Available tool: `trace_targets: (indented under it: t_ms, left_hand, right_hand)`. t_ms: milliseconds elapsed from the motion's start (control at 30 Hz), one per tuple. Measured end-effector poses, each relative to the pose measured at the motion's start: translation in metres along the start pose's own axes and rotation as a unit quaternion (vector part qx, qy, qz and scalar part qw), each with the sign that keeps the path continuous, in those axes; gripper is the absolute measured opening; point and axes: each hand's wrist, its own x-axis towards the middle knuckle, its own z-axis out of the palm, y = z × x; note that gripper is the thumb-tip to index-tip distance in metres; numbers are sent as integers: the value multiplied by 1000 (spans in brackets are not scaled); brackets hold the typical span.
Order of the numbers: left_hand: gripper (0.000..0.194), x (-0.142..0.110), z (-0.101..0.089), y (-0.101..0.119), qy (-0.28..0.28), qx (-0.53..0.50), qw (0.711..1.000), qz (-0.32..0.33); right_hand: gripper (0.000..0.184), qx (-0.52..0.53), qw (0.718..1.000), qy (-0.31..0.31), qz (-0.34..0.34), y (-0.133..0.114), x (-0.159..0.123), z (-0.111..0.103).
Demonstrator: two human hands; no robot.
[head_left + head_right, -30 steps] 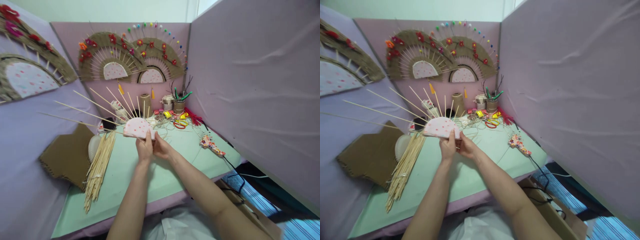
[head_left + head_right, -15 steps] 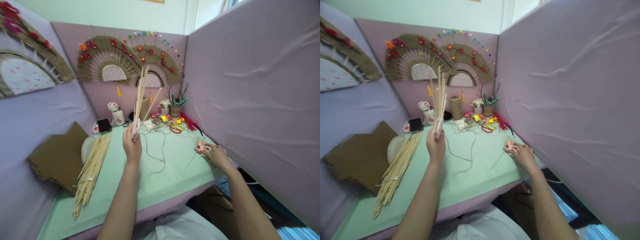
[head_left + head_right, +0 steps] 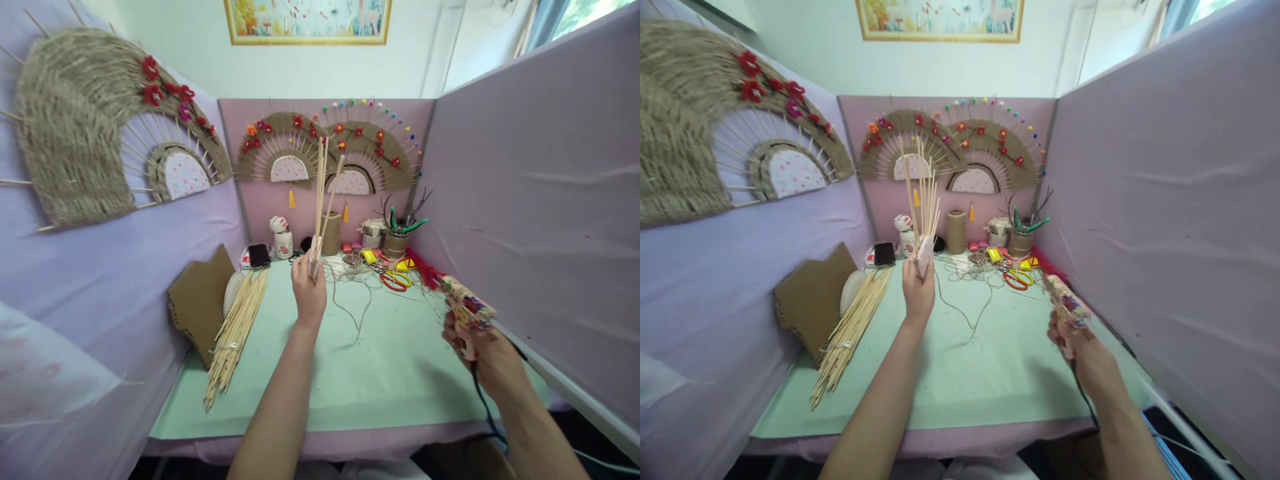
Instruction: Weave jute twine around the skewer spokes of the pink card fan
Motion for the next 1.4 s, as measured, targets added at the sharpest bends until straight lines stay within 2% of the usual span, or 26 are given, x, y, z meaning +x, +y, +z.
trace_targets:
  t_ms: [33,133,233,333,433,567,733,1133,1400]
  left_hand:
    - [29,3,3,3,-4,1,1000,1]
    - [26,7,10,12,-12,13,1000,0]
    - [25,4,15,18,-15,27,1000,-4]
    - [26,-2,15,20,-19,32,999,-4]
    - [30,-6,14,20,-13,32,999,0]
    - [35,-10,15,20,-15,27,999,9]
    - [42,-19,19,20,-26,19,999,11]
    - [45,-27,22,25,-38,24,999,14]
    - [44,-29,21,26,-44,34,998,21]
  right_hand:
    - [47,59,997,-45,32,-10,-8,16]
    - [61,181,970,-149,57,-34,-30,61]
    - [64,244,941,-224,64,-50,-46,95]
    - [47,189,949,-253,29,-57,-52,117]
    - [36,88,968,-233,-32,-53,-50,131]
    - [40,43,976,-193,-87,-41,-49,137]
    - [38,-6,975,-189,-116,-36,-52,134]
    - [42,-54,980,-154,-117,-27,-54,126]
    - [43,-65,980,-146,-115,-32,-56,125]
